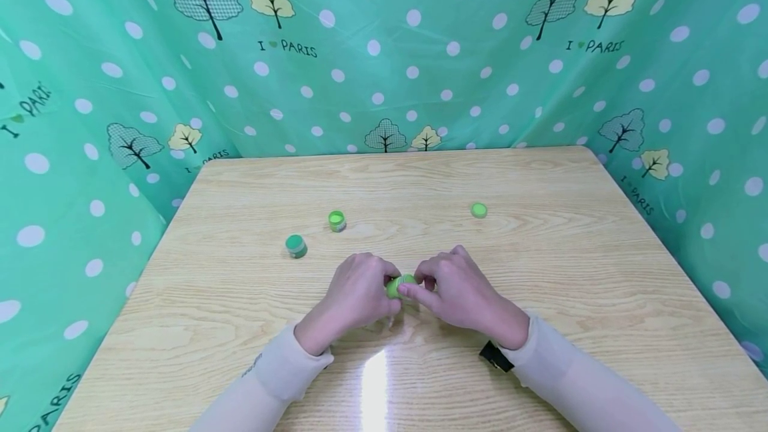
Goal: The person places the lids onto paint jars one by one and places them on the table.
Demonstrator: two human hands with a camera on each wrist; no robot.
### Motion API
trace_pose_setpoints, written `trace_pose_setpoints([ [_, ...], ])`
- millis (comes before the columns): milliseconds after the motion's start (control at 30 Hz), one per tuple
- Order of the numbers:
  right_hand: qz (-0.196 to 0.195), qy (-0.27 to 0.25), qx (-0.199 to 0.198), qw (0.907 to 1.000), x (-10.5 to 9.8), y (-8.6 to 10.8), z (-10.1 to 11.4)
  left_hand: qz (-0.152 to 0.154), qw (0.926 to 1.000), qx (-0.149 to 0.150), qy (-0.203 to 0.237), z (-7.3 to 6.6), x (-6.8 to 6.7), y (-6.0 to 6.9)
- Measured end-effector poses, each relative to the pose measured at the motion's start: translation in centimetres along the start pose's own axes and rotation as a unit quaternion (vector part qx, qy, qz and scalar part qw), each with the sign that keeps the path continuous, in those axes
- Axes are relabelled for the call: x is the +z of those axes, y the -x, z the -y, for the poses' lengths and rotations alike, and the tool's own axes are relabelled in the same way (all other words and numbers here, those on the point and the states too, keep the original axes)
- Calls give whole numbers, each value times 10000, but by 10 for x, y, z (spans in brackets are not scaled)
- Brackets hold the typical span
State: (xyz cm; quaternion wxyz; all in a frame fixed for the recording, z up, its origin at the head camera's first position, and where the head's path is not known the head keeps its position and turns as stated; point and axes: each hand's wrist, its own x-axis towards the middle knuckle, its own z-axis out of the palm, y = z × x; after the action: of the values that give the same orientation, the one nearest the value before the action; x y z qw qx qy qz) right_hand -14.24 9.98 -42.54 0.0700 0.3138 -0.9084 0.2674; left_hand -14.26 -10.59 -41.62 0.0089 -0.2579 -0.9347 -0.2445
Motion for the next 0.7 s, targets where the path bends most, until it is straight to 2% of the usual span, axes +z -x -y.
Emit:
trace_pose_setpoints([
  [300, -13, -37, -6, 10000, -5, 1, -1, 40, 9999, -46, 133, 0, -1, 0],
  [700, 91, -393, -366, 9985, -8, 1, 2, -1, 9999, -18, 125, 1, -1, 0],
])
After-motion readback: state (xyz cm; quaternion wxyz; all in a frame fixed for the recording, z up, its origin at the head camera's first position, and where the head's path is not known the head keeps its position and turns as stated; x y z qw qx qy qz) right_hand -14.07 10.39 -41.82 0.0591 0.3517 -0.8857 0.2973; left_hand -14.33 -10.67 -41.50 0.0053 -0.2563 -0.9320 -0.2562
